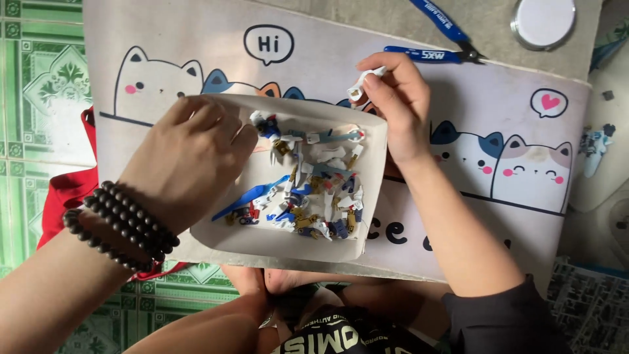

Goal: The person assembles a small model kit by hand, picking up various plastic parts from a box and snapping them together. They handle multiple small components, including white, blue, and gold pieces, and connect them to form a larger structure.

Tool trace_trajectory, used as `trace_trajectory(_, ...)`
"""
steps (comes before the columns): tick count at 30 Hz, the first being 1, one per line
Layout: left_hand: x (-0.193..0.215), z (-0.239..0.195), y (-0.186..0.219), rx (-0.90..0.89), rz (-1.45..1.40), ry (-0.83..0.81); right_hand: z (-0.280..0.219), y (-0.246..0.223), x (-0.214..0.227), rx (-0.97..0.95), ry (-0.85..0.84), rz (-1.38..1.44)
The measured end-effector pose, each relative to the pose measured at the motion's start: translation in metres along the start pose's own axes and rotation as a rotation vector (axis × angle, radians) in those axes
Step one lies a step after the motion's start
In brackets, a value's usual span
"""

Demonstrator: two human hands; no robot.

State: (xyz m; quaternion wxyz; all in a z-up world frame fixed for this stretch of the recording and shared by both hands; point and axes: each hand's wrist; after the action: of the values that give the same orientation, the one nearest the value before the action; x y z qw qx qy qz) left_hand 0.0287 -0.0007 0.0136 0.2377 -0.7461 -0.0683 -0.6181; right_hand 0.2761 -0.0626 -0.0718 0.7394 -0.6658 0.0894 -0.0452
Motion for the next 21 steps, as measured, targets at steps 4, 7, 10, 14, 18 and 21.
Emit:
trace_trajectory(4,-0.014,-0.001,0.005,0.033,0.004,-0.036,0.000,-0.002,0.000,-0.077,-0.038,0.148)
trace_trajectory(7,-0.023,-0.003,0.008,0.067,0.083,-0.001,0.002,-0.001,0.000,-0.090,-0.051,0.183)
trace_trajectory(10,-0.027,-0.002,0.011,0.088,0.151,0.002,0.003,0.000,0.001,-0.070,-0.065,0.191)
trace_trajectory(14,-0.028,0.000,0.014,0.123,0.181,-0.016,0.003,0.001,0.002,-0.058,-0.088,0.211)
trace_trajectory(18,-0.031,0.000,0.019,0.109,0.207,-0.047,0.003,0.002,0.003,-0.058,-0.100,0.230)
trace_trajectory(21,-0.030,0.001,0.020,0.076,0.258,-0.018,0.003,0.001,0.004,-0.080,-0.089,0.247)
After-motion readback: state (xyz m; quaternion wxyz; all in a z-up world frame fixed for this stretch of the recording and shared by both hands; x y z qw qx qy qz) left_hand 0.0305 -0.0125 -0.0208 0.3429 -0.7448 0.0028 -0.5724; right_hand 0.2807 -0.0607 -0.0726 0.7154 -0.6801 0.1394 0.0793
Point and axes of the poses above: each hand's wrist, its own z-axis towards the middle knuckle, its own x-axis out of the back of the hand, y = z × x, and after that the axes turned 2 degrees about -y, right-handed
